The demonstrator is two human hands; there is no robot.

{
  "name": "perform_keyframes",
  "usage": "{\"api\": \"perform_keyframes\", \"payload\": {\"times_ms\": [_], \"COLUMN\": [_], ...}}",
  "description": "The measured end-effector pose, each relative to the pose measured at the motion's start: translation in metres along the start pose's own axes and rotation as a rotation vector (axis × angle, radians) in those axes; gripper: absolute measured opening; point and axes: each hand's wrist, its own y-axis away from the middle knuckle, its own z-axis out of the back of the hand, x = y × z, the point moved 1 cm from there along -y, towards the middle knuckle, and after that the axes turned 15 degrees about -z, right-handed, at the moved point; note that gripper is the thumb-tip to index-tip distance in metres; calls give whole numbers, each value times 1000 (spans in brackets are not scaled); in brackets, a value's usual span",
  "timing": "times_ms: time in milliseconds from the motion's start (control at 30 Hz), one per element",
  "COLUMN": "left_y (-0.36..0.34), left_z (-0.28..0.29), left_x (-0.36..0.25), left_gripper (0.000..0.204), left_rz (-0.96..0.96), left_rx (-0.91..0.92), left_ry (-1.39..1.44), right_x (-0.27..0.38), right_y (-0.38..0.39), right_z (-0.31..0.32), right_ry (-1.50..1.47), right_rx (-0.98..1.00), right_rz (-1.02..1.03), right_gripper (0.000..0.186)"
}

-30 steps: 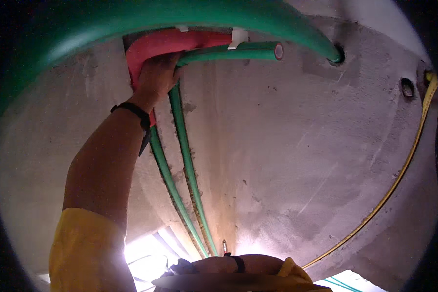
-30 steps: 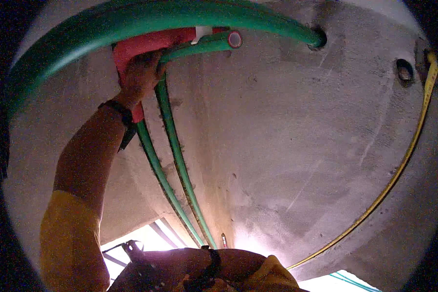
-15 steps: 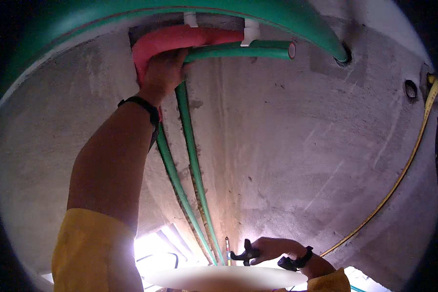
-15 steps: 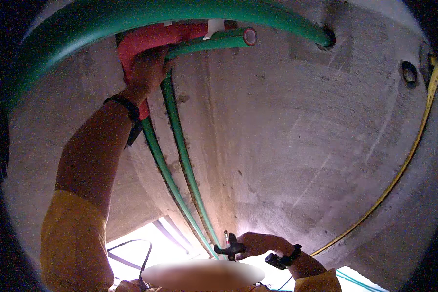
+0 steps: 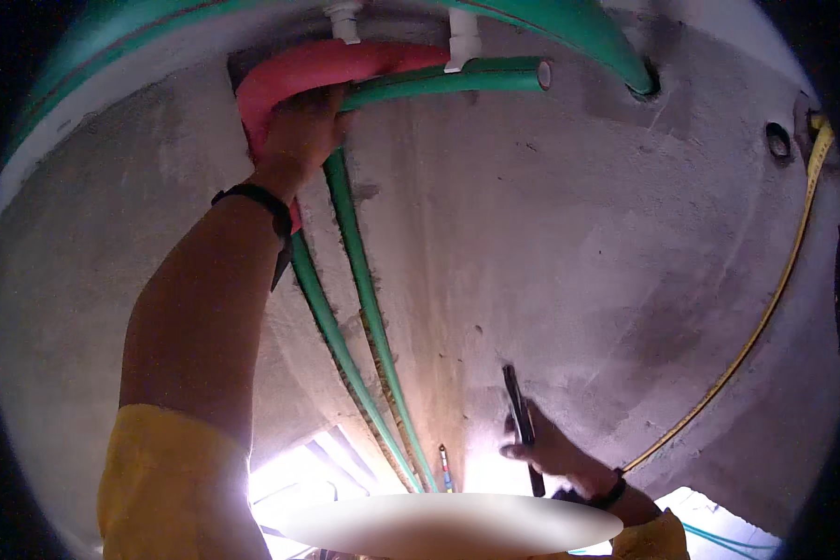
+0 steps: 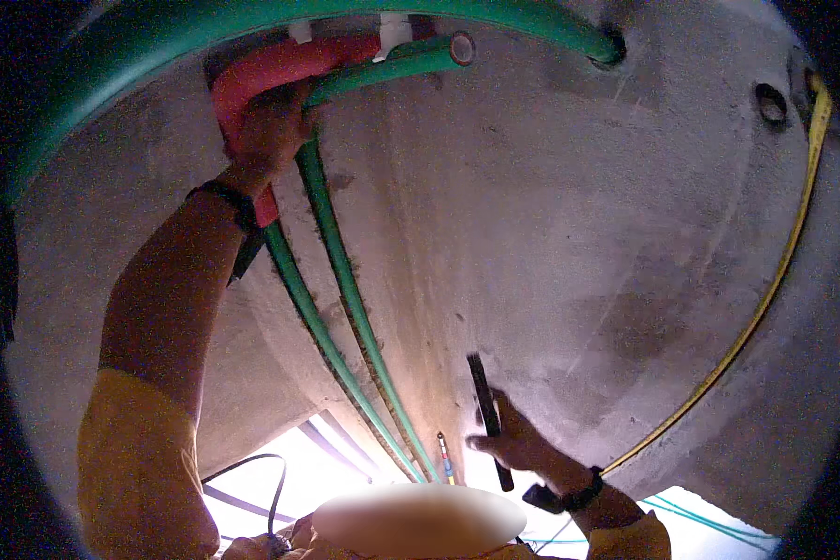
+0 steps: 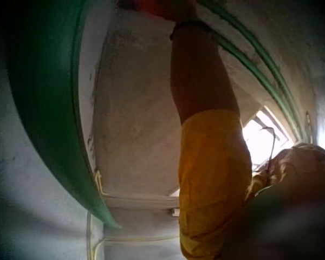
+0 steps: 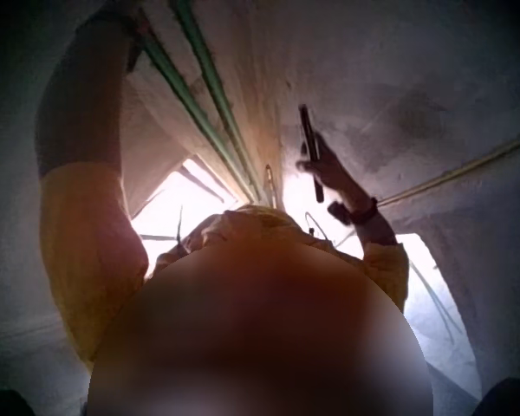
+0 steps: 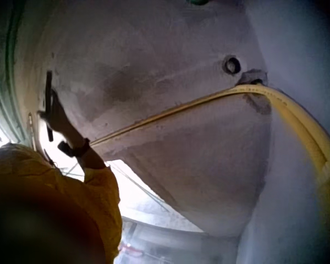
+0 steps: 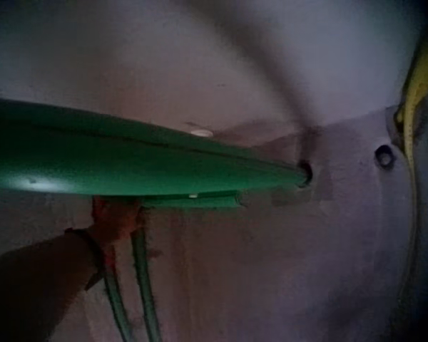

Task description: Welds green PPR pipes on a ceiling using a socket fusion welder.

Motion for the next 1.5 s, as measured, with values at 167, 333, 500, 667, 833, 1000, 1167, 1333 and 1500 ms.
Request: {"api": "perform_keyframes", "payload": {"times_ms": [167, 333, 500, 667, 833, 1000, 1167, 1333, 1500], "left_y": [4, 10, 11, 8, 14, 9, 9, 10, 8], "left_z": [-3, -10, -18, -14, -10, -7, -8, -5, -2], "left_x": [8, 11, 11, 12, 11, 7, 10, 12, 5], "left_gripper": [44, 45, 45, 47, 52, 53, 49, 48, 44], "left_rz": [90, -41, 1, -13, -15, -1, -19, -18, -28], "left_rx": [189, 5, 87, 48, 32, 62, 37, 39, -8], "left_ry": [35, -159, -168, -125, -115, -89, -139, -124, -70], "right_x": [194, 260, 271, 275, 274, 270, 272, 273, 267], "right_y": [-2, 10, 13, 15, 15, 9, 9, 4, 7], "right_z": [47, 71, 74, 74, 73, 75, 77, 79, 81], "right_ry": [202, 112, 190, 177, 229, 262, 264, 254, 251], "right_rx": [-845, -1007, -1127, -1108, -1185, -1295, -1288, -1296, -1213], "right_rz": [640, 575, 717, 662, 648, 713, 682, 748, 740], "right_gripper": [75, 77, 78, 78, 79, 75, 73, 64, 55]}}
